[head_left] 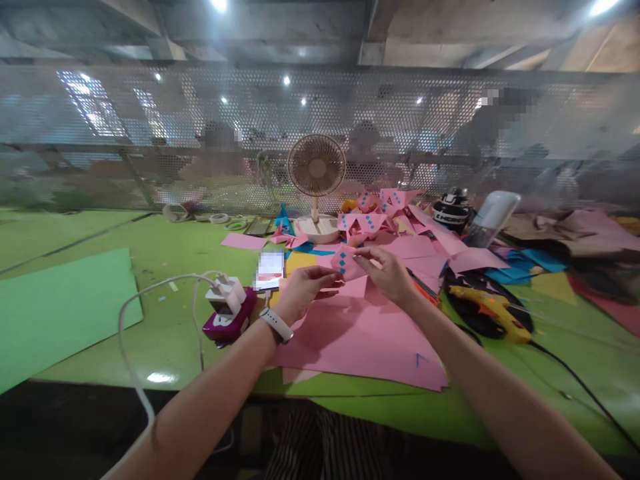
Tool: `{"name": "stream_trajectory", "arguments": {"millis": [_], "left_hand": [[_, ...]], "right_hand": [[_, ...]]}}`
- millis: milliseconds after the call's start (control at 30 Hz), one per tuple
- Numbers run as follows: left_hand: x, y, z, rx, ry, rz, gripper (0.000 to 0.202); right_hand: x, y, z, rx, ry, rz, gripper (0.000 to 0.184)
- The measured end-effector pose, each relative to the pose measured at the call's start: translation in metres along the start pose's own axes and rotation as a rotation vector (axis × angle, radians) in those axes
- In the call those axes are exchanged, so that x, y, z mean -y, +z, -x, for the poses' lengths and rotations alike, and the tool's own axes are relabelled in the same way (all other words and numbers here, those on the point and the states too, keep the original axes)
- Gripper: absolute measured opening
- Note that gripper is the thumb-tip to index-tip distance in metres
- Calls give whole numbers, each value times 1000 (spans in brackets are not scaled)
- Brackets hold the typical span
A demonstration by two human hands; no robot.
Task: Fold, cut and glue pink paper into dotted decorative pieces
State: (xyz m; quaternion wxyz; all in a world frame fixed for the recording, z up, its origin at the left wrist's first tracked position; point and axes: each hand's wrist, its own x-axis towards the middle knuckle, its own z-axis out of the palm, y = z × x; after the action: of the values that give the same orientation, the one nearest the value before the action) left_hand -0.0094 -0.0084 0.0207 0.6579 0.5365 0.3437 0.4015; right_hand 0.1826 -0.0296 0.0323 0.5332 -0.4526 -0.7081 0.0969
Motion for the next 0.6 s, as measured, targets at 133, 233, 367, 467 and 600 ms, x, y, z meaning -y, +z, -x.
{"name": "stream_trajectory", "arguments": {"millis": [133, 233, 367, 467, 600], "left_hand": [[0, 0, 0, -24, -17, 27, 23], [-1, 1, 0, -33, -29, 36, 23], [-1, 1, 1, -32, -23, 38, 24], [1, -1, 0, -22, -2, 39, 25], [4, 2, 0, -17, 74, 3, 29]], "right_hand": [[2, 1, 1, -5, -4, 8, 17], [0, 1, 1, -1, -6, 2, 17], [-1, 2, 1, -7, 10, -2, 17], [-2, 2, 0, -8, 31, -14, 18], [-3, 5, 0, -21, 71, -72, 20]]}}
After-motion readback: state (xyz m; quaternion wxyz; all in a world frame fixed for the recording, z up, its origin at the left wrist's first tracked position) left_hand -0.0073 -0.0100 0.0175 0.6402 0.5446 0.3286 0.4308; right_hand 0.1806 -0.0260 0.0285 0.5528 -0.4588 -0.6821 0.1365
